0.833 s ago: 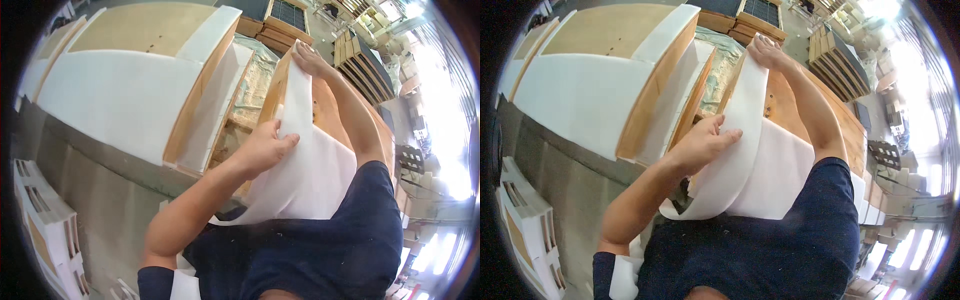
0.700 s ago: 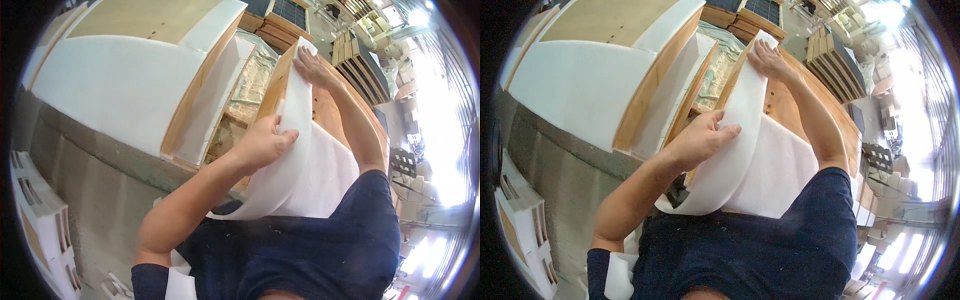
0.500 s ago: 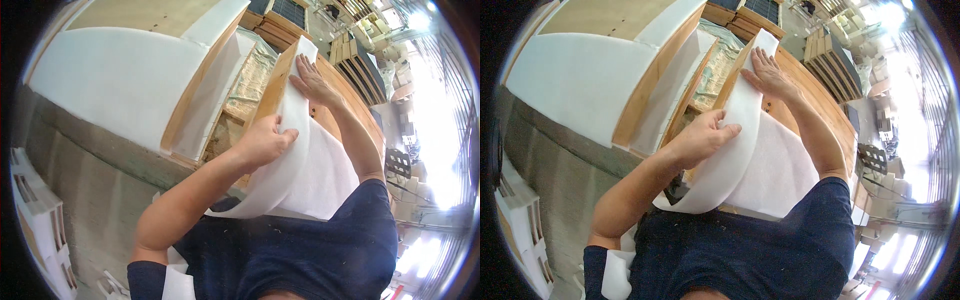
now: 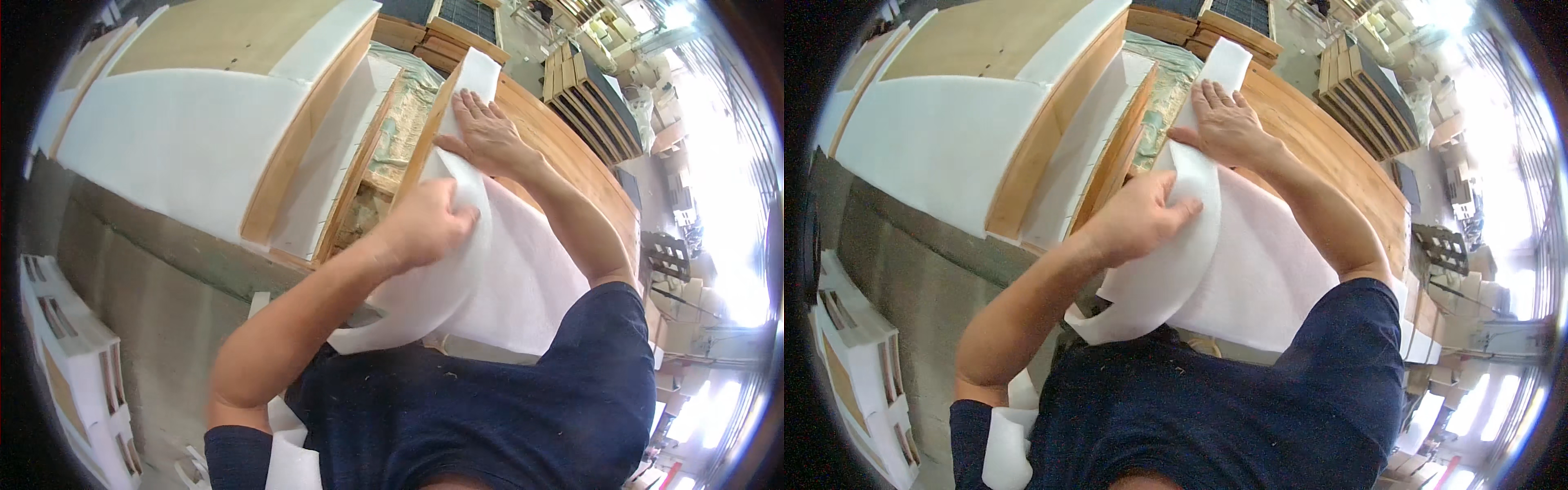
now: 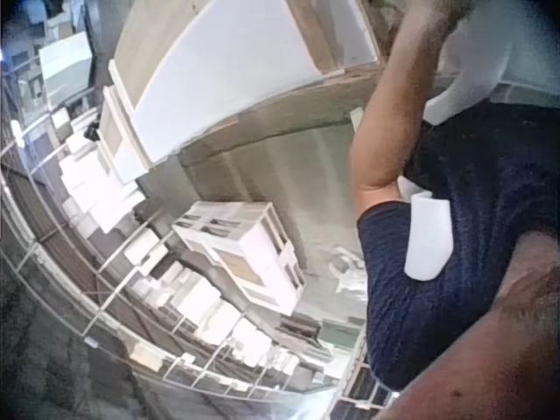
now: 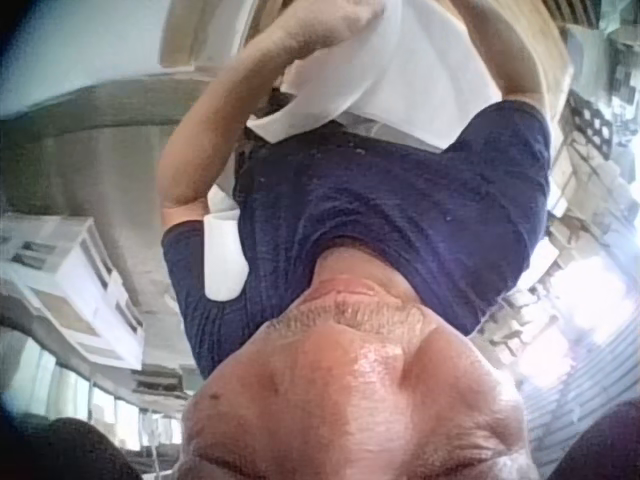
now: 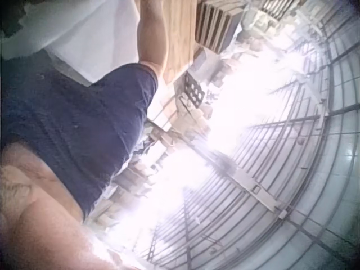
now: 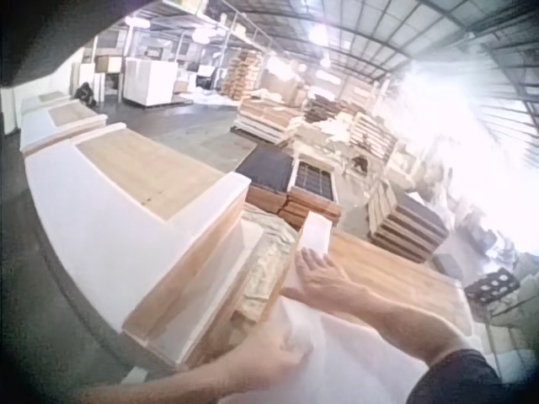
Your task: The person places white foam padding onto the edges of wooden furniture frames. They smooth the foam by hand and then use a pneumatic nail gun to secure the foam to the wood. The person works on multiple sections of the furniture frame throughout the video.
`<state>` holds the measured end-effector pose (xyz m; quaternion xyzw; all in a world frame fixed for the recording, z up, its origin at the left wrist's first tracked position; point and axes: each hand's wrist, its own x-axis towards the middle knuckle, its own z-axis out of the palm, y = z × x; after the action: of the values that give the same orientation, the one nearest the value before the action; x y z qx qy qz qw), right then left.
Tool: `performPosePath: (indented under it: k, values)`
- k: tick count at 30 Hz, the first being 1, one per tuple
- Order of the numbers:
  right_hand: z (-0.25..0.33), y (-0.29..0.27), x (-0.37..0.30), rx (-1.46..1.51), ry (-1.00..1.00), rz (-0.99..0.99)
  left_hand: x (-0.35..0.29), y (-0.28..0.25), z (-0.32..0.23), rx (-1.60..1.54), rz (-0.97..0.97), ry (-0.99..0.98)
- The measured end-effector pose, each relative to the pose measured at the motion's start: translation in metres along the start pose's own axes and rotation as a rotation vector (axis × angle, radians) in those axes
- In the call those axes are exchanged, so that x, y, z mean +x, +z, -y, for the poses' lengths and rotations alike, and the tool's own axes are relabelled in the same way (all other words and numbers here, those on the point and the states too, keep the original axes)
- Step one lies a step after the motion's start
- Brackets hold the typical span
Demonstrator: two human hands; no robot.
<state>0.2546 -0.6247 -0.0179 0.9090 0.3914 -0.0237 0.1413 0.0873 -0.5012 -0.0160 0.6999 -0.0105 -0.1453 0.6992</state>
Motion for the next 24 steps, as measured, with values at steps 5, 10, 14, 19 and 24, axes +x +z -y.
performPosePath:
  k: [5,10,14,19,24]
  values:
    - [-0.006,0.012,0.002,0.025,-0.058,-0.096,-0.034,0.064,-0.029,0.248,0.347,0.304]
    - [-0.034,-0.008,-0.045,0.749,0.108,0.028,-0.079,0.081,-0.037,0.339,0.189,0.348]
    - [-0.037,-0.064,-0.185,1.256,-0.165,-0.084,-0.111,0.085,-0.035,0.038,0.131,0.079]
    - [-0.011,-0.085,-0.321,1.285,0.031,-0.16,-0.128,0.147,-0.021,-0.123,0.157,0.201]
    - [-0.072,-0.111,-0.392,1.134,0.196,-0.601,-0.135,0.207,-0.031,-0.044,0.265,0.221]
